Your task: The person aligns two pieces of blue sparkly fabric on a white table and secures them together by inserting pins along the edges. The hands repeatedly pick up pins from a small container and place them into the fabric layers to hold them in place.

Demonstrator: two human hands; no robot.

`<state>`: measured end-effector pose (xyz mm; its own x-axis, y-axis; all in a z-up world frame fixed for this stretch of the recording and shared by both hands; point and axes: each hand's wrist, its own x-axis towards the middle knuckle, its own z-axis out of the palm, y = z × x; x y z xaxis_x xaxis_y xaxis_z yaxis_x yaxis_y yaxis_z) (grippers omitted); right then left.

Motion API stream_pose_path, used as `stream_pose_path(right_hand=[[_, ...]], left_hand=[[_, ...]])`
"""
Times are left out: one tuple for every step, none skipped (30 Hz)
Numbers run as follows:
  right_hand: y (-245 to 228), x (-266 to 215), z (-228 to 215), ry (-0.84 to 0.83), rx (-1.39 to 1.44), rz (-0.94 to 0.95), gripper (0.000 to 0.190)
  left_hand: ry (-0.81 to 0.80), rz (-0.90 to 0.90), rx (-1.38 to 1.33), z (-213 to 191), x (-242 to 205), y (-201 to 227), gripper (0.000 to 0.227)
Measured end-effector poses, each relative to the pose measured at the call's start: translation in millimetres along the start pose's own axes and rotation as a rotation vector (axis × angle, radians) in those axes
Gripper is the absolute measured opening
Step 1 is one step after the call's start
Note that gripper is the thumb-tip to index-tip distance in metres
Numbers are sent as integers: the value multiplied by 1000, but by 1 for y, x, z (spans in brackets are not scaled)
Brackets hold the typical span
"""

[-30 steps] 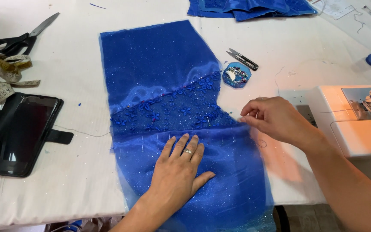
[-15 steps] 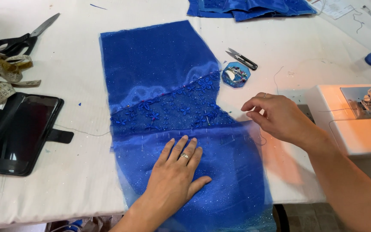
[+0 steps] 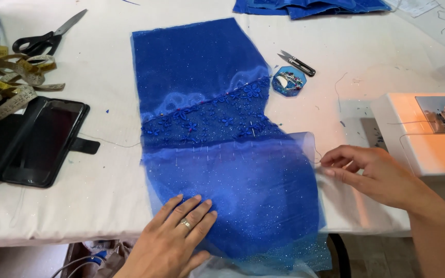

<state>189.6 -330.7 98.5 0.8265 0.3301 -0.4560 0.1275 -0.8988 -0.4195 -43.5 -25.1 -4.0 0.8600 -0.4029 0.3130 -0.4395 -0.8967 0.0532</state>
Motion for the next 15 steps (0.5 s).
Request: stream_pose_path(right_hand=[[4,0,3,-2,0,-2,29],[9,0,5,-31,75,-24,27],[14,0,8,-59,151,-46,26],[22,3,11,-59,151,-47,26],[30,6,14,-94,202,-120,26],[38,8,17,-127,254,-192,27],[37,7,17,-125,254,-193,27],[37,5,16,-153,257,-205,26],[36,4,16,-181,260,-217,25],[39,4,16,-178,261,-219,25],[41,5,16,-196,299,-229,26],[43,5,17,-216,338,-237,26],[46,6,17,-214,339,-238,26],[49,6,16,-242,343,-242,29],[53,7,16,-270,346,-247,31]], left_hand=[[-1,-2,1,-4,-1,2,70],[28,13,52,-7,-2,4,49],[57,27,104,-10,-2,6,33],[57,27,105,-12,-3,7,33],[88,48,59,-15,-4,7,28],[119,72,14,-18,-5,6,24],[120,73,16,-21,-2,7,24],[174,75,-21,-24,0,7,19],[229,77,-57,-26,2,7,17],[231,79,-54,-26,2,6,17],[215,82,-68,-25,1,5,17],[198,84,-85,-23,0,5,17],[199,86,-83,-23,2,4,17],[217,77,-80,-23,3,4,16],[235,68,-77,-22,4,4,16]])
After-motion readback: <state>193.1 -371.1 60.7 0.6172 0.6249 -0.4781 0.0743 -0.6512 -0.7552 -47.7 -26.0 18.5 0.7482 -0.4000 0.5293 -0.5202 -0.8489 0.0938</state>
